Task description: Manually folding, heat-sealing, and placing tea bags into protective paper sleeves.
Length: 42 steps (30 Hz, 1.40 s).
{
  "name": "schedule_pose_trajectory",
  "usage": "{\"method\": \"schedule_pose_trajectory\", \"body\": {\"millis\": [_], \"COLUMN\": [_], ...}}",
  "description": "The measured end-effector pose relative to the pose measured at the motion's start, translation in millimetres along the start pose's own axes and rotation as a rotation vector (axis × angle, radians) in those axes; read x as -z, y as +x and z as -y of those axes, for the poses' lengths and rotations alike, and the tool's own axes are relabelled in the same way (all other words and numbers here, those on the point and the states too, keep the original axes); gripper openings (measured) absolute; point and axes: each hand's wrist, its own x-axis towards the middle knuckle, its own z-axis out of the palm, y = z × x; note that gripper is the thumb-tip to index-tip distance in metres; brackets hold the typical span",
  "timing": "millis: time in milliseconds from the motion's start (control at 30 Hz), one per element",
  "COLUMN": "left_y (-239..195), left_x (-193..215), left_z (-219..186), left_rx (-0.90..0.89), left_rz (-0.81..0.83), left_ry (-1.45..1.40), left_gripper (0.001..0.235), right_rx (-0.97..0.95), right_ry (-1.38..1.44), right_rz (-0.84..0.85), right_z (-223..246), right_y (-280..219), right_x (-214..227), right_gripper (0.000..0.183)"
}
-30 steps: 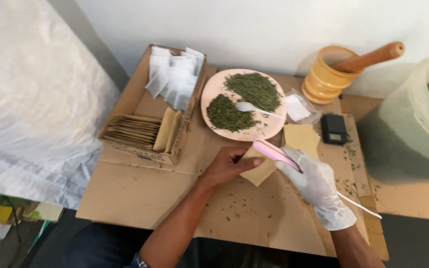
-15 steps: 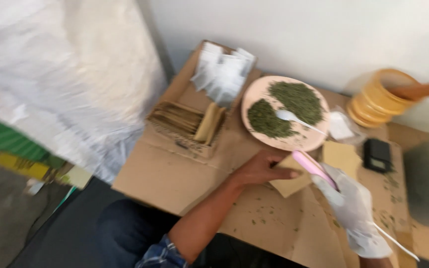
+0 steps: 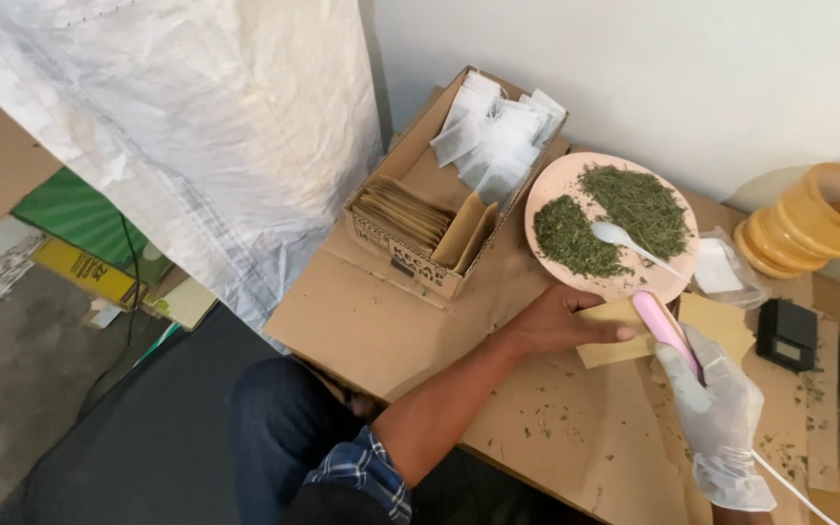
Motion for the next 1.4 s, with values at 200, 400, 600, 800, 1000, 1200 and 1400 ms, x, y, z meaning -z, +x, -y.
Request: {"method": "schedule_pose_trajectory", "body": {"millis": [200,400,600,800,1000,1200,1400], "left_y": [8.6,6.7,1.5,11.4,9.1,12.7,8.7], "left_x": [3.9,5.6,6.6,5.0,3.3,0.8,-0.1], "left_z": [31.1,20.9,7.5,28.1,19.3,33.7,17.1], "left_rx": [0.016,0.025,0.058,-0.023,-0.037,-0.127,-0.016], "left_rz": [-0.004,0.016,-0.013,0.050,0.038,0.062,0.038], "left_ry": [-0.103,-0.082,-0.102,-0.147,-0.070,-0.068,-0.050], "left_gripper": [0.029,0.033,0.040,0.025,0.043,0.041,0.050], "right_rx": [0.073,0.098,0.252,0.286,0.297,0.338,0.288], "right_ry": [0.069,-0.005,-0.071,-0.094,-0.094,-0.045,-0.010], "right_rz": [-0.099,-0.228,-0.374,-0.436,-0.473,-0.516,-0.487], "right_z": [8.3,-26.7,-43.5,-41.2,-36.5,-45.2,-33.3], "right_y": [-6.0,-0.9,7.1,4.7,1.9,1.9,1.4], "right_x": [-14.6,-53.6,-69.0,-67.8,-66.8,-71.7,-65.3], "right_gripper": [0.032,0.046,0.042,0.032,0.035,0.039,0.034]}}
